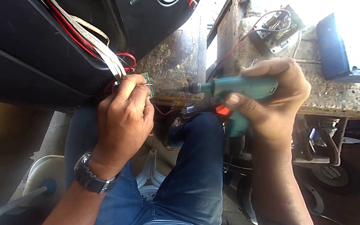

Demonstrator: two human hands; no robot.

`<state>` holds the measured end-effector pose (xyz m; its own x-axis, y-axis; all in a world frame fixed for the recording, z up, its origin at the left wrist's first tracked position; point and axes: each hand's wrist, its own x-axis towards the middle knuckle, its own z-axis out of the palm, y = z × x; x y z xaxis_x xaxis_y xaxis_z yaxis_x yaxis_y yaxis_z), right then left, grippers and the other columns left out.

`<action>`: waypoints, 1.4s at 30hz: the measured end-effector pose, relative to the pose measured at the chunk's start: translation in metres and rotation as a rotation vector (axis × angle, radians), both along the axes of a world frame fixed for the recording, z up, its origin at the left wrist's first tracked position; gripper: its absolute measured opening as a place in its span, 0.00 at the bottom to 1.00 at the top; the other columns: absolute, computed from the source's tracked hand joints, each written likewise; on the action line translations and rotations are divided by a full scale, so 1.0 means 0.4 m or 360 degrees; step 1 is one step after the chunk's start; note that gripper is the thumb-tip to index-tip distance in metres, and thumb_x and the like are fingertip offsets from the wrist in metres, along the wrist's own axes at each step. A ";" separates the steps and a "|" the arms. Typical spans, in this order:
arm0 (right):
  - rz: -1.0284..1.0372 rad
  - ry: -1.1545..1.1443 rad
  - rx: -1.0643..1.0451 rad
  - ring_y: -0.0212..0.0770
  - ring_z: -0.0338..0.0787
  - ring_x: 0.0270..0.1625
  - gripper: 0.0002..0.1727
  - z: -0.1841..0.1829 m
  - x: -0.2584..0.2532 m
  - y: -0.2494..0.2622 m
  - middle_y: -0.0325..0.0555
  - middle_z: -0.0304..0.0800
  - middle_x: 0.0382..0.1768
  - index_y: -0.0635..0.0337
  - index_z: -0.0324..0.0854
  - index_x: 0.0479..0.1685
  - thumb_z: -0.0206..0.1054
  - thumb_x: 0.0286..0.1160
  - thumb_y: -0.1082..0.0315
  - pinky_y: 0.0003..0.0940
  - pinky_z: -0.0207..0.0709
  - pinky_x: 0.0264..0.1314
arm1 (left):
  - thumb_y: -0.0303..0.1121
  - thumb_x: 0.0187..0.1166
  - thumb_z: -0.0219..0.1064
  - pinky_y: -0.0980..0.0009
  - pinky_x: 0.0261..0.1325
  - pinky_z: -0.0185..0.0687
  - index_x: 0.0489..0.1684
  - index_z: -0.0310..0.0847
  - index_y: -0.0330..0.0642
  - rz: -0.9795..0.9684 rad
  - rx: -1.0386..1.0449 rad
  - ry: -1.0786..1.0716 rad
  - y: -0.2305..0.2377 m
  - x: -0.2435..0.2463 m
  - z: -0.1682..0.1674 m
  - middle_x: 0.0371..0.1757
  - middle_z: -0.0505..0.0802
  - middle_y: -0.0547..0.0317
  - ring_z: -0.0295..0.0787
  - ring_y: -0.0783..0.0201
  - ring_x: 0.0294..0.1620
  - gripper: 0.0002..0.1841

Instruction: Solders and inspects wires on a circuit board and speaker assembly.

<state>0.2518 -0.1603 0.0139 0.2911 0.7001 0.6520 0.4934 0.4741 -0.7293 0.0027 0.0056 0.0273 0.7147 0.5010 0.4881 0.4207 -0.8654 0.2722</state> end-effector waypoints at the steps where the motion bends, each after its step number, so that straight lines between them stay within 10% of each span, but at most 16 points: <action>1: 0.0014 -0.0002 -0.0005 0.37 0.93 0.48 0.29 0.000 0.000 0.002 0.42 0.89 0.51 0.63 0.79 0.62 0.85 0.59 0.72 0.30 0.93 0.49 | 0.28 0.81 0.61 0.62 0.42 0.85 0.46 0.90 0.37 0.0000 -0.0001 0.0005 0.000 0.000 0.000 0.66 0.89 0.48 0.91 0.57 0.49 0.10; 42: 0.0057 -0.0034 -0.0079 0.37 0.94 0.46 0.27 0.009 -0.002 0.039 0.44 0.90 0.51 0.66 0.79 0.62 0.82 0.61 0.75 0.32 0.94 0.48 | 0.27 0.82 0.59 0.56 0.32 0.80 0.41 0.87 0.34 0.0031 0.0015 0.0041 -0.001 0.005 0.002 0.64 0.87 0.44 0.89 0.51 0.39 0.10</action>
